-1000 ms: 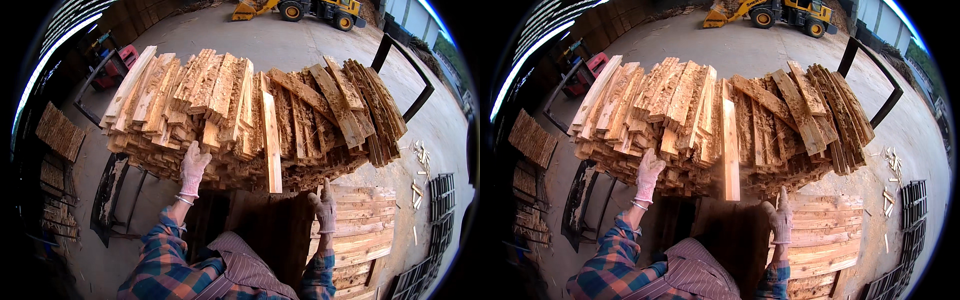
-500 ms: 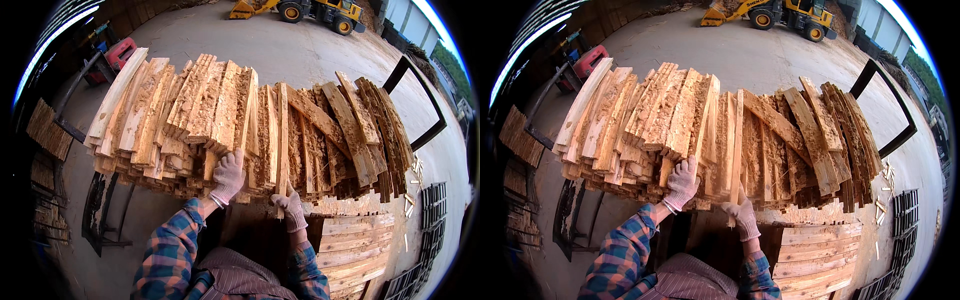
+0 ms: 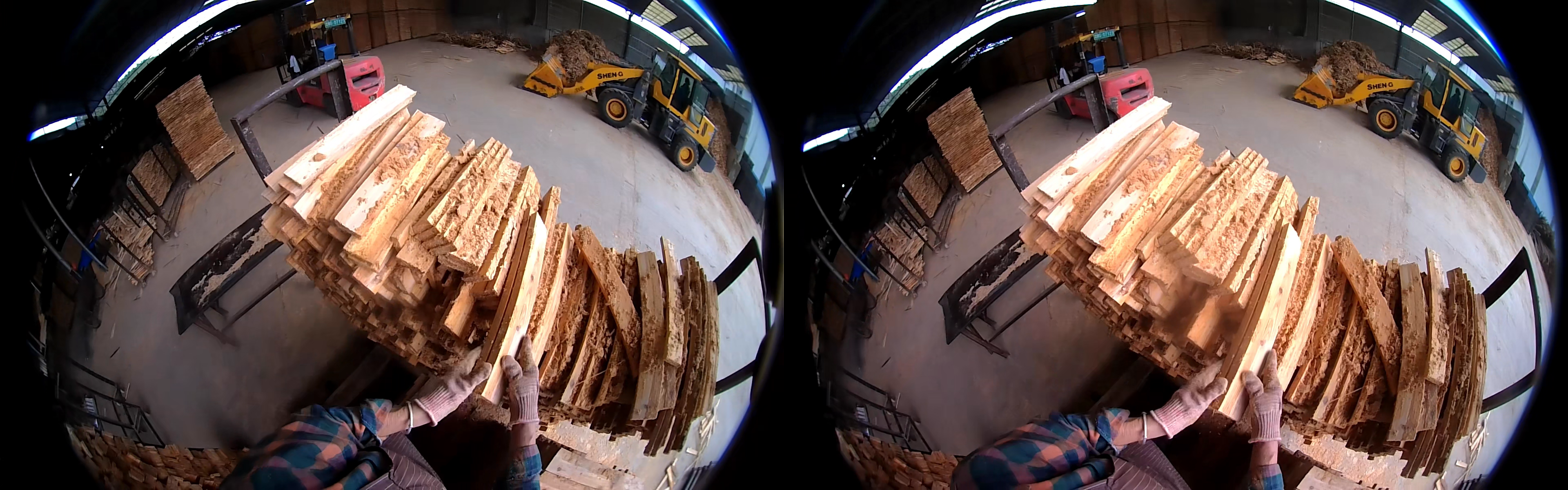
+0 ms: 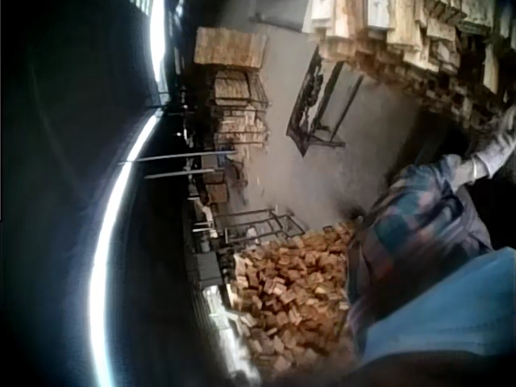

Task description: The person repeatedly picks up wooden planks from a large pile and places them onto a wooden pallet. The worker arranges the planks in a neat stack, alternating their orientation to create a stable structure. The task involves continuous manual handling of lumber in an industrial setting.

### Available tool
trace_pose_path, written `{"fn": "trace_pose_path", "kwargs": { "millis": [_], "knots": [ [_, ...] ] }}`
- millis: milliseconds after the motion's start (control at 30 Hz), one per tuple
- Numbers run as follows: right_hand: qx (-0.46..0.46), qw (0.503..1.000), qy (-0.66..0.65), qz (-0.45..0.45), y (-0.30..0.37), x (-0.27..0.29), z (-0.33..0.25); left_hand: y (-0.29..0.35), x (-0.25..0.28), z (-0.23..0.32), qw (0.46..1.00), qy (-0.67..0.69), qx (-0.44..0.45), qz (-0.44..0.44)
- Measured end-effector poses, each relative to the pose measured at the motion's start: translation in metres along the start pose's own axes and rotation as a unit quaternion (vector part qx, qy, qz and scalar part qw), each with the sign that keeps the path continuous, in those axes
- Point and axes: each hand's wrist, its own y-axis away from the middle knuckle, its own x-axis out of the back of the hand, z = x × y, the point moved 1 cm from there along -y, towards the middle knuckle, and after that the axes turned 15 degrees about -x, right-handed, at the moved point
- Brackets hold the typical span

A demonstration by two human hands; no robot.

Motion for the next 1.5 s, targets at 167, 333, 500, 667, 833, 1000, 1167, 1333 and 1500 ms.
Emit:
{"fn": "trace_pose_path", "kwargs": {
  "millis": [167,333,500,667,833,1000,1167,1333,1500],
  "knots": [
    [-0.115,0.989,-0.058,-0.065,-0.017,-0.013,-0.007,0.020,0.000,-0.007,0.962,0.241,0.125,-0.008],
    [-0.099,0.977,-0.170,-0.081,-0.030,0.037,0.037,0.111,-0.033,0.024,0.859,0.455,0.190,-0.138],
    [-0.016,0.982,-0.173,0.072,0.114,0.083,0.015,0.131,-0.041,0.058,0.789,0.464,0.088,-0.392],
    [0.068,0.906,-0.243,0.340,0.308,0.162,0.023,0.112,-0.094,0.142,0.770,0.483,-0.001,-0.417],
    [0.089,0.764,-0.328,0.549,0.464,0.212,0.091,0.111,-0.213,0.234,0.773,0.283,-0.439,-0.361],
    [-0.009,0.642,-0.275,0.715,0.548,0.276,0.235,0.175,-0.304,0.266,0.683,0.012,-0.609,-0.402],
    [0.003,0.630,-0.203,0.749,0.512,0.278,0.249,0.189,-0.306,0.264,0.656,-0.063,-0.648,-0.383],
    [0.035,0.674,-0.162,0.720,0.513,0.277,0.254,0.174,-0.287,0.279,0.656,-0.073,-0.627,-0.413],
    [0.013,0.653,-0.263,0.710,0.507,0.272,0.284,0.173,-0.281,0.276,0.660,-0.065,-0.612,-0.431]
  ]
}}
